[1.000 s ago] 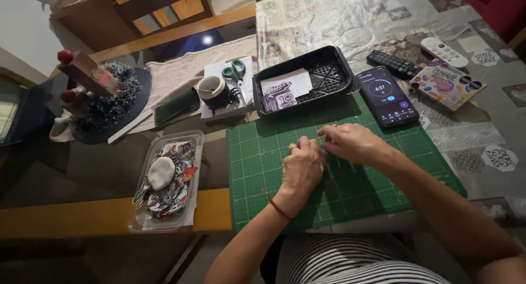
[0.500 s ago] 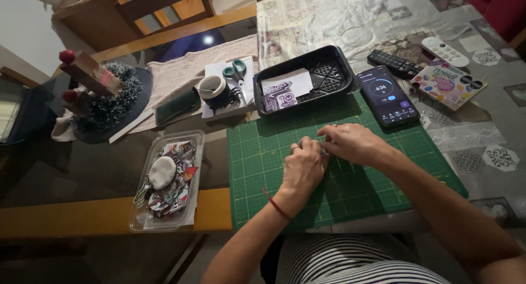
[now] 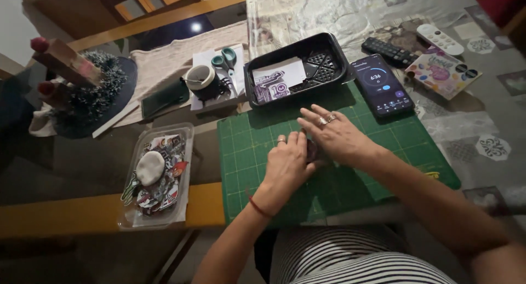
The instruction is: The person is sorting through a large pile of various stickers on a cutting mat and placing them into a clear plastic container.
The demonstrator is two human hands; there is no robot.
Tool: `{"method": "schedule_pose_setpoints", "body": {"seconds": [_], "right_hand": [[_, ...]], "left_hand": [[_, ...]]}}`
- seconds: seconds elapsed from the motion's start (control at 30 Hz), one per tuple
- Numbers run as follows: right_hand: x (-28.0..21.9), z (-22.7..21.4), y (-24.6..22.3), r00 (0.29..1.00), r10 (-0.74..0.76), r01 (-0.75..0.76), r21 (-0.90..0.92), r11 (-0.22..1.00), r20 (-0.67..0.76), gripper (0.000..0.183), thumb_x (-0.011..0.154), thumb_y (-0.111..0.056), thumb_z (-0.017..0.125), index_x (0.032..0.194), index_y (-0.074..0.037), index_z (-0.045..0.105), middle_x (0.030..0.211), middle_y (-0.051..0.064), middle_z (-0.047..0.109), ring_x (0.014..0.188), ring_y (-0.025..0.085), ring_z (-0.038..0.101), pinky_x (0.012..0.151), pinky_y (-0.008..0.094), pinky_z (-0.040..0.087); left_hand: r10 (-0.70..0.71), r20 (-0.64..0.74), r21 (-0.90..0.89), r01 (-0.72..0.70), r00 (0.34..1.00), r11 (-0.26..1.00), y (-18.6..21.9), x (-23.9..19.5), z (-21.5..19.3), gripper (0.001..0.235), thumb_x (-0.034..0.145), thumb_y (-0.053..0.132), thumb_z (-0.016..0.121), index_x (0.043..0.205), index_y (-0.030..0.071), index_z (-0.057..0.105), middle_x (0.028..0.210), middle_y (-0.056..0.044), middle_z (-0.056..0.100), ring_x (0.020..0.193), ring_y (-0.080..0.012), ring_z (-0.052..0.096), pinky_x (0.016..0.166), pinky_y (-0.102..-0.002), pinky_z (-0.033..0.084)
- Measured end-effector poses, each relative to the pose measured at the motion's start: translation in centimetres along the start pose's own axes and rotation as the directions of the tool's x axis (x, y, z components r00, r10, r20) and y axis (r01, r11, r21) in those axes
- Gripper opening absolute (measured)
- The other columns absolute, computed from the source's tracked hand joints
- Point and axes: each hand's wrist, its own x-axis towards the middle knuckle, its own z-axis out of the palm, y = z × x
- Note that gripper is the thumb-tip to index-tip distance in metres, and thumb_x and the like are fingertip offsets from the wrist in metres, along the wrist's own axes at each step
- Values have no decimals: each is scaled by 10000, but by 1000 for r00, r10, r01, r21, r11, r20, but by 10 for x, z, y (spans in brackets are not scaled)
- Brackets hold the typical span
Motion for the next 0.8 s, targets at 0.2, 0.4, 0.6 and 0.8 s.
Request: {"method": "schedule_pose_setpoints", "body": {"seconds": [0.2, 0.4, 0.6, 0.8], "right_hand": [[-6, -20, -9, 982, 28, -36, 42, 998, 186, 740, 1018, -189, 470, 1723, -175, 244, 1811, 84, 205, 1672, 330, 179, 1250, 659, 319], [-7, -15, -2, 987, 22, -16, -39, 999, 158, 741, 1015, -199, 478, 1722, -180, 256, 1823, 74, 205, 1680, 302, 180, 1263, 686, 267], [-8, -3, 0, 990, 40, -34, -51, 998, 132, 833, 1004, -224, 545, 1743, -161, 167, 1843, 87, 123, 1690, 333, 119, 1250, 739, 232], [-9, -13, -5, 980, 52, -51, -7, 999, 190, 756, 1033, -188, 474, 1735, -155, 196, 1807, 96, 240, 1673, 327, 205, 1255, 711, 282]], "left_hand": [[39, 307, -207, 27, 951, 978, -9, -4, -51, 959, 896, 443, 822, 1642, 54, 361, 1545, -148, 513, 1385, -449, 525, 982, -562, 624], [88, 229, -127, -60, 970, 990, -27, 10, -7, 644, 869, 373, 852, 1388, 133, 553, 1333, -79, 578, 1259, -386, 616, 857, -498, 678], [83, 162, -96, -68, 983, 993, -25, 16, 12, 512, 851, 368, 843, 1217, 129, 577, 1207, -79, 567, 1162, -384, 659, 801, -483, 686], [180, 278, -146, -143, 944, 979, -23, 14, -22, 717, 817, 253, 887, 1378, 54, 488, 1290, -180, 587, 1194, -486, 643, 814, -607, 673]]}}
